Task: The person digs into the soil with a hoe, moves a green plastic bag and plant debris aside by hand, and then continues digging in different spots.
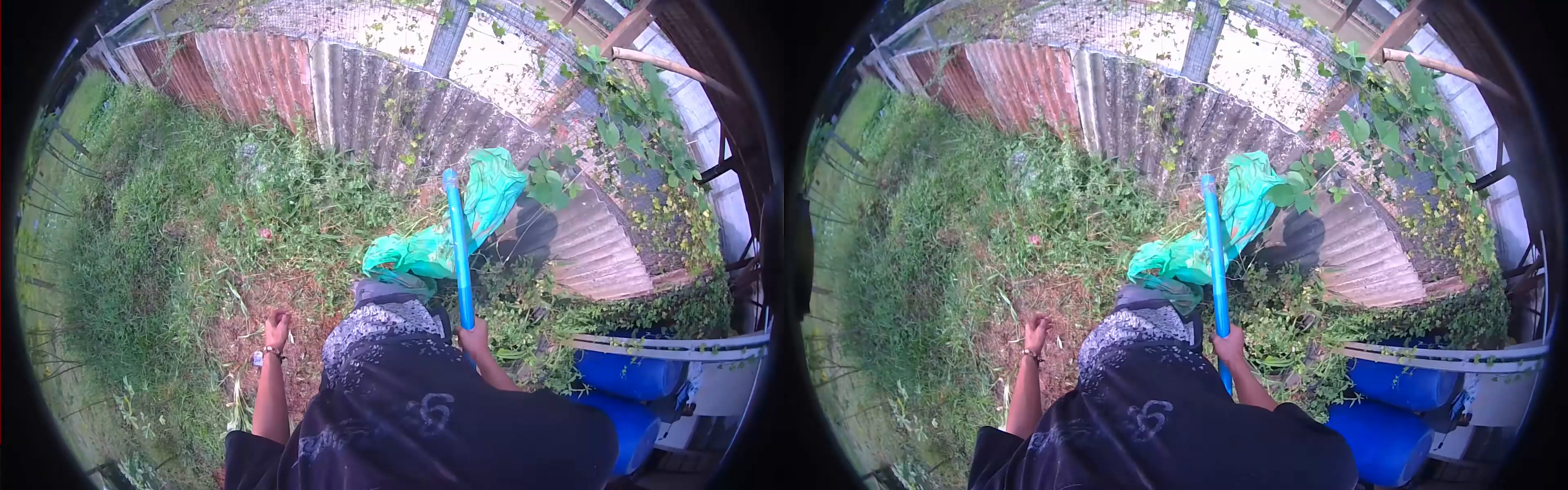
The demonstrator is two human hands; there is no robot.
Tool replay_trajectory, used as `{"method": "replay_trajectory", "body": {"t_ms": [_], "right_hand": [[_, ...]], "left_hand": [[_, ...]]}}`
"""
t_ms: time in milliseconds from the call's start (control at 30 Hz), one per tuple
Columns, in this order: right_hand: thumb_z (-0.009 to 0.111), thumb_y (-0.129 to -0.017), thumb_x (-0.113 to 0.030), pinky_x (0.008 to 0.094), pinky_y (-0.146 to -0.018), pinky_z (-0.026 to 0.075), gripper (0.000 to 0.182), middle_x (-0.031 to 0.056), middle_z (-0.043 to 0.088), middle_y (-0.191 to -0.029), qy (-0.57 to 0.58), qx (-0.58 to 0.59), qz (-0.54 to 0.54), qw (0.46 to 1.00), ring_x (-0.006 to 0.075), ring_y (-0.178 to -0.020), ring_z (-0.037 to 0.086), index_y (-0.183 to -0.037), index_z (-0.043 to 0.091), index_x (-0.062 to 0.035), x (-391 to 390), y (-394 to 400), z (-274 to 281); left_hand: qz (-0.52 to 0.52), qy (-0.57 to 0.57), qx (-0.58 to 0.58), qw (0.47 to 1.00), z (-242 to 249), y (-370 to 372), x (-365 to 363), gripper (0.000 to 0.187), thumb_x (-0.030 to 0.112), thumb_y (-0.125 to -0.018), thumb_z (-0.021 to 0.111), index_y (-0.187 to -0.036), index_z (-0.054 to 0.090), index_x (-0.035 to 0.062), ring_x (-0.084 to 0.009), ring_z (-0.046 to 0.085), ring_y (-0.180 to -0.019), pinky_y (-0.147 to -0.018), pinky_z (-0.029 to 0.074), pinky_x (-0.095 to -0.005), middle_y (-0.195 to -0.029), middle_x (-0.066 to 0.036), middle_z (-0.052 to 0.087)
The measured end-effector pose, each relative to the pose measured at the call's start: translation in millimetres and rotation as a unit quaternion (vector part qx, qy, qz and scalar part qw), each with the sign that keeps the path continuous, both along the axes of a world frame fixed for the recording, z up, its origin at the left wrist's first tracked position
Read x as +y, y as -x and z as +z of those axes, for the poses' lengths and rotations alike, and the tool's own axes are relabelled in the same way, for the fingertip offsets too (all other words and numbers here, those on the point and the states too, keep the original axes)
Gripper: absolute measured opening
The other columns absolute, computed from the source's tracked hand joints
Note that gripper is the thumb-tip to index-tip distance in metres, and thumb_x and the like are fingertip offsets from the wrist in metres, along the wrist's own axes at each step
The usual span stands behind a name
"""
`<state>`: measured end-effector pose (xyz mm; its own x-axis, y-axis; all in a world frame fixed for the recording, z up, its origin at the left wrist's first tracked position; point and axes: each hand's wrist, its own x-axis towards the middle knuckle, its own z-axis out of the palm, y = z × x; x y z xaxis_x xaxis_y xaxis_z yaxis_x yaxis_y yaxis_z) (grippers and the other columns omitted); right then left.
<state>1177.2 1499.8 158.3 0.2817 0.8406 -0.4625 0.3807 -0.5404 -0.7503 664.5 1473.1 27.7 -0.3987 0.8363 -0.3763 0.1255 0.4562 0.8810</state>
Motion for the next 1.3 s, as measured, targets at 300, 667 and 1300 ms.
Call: {"method": "replay_trajectory", "body": {"t_ms": [300,667,1300], "right_hand": [[0.061,-0.074,-0.004,0.0293,-0.041,0.04,0.013,0.0021,0.051,-0.055,-0.105,-0.044,0.064,0.991,0.0119,-0.043,0.05,-0.067,0.051,-0.0057,-1.3,6.7,6.2],[0.063,-0.072,-0.004,0.0274,-0.043,0.046,0.007,0.0042,0.056,-0.056,-0.086,0.08,0.163,0.98,0.0137,-0.046,0.056,-0.071,0.056,-0.0024,52.7,24.9,62.7],[0.055,-0.069,0.003,0.0309,-0.043,0.043,0.019,0.008,0.05,-0.06,0.065,0.406,0.216,0.886,0.0171,-0.043,0.05,-0.088,0.05,0.0014,76.7,85.8,157.5]], "left_hand": [[-0.057,0.006,0.055,0.997,19.6,-3.5,-44.3,0.027,0.018,-0.085,0.061,-0.107,0.063,0.0023,-0.0226,0.069,-0.086,-0.077,0.053,-0.0331,-0.093,-0.015,0.071],[0.105,0.114,-0.055,0.986,-34.1,-43.9,-156.1,0.03,0.022,-0.081,0.065,-0.101,0.067,0.0003,-0.0213,0.068,-0.086,-0.076,0.053,-0.0329,-0.093,-0.016,0.071],[-0.03,-0.342,0.223,0.912,240.1,-137.2,189.4,0.057,0.018,-0.075,0.065,-0.125,0.043,0.002,-0.0352,0.051,-0.111,-0.096,0.043,-0.0417,-0.121,-0.02,0.05]]}}
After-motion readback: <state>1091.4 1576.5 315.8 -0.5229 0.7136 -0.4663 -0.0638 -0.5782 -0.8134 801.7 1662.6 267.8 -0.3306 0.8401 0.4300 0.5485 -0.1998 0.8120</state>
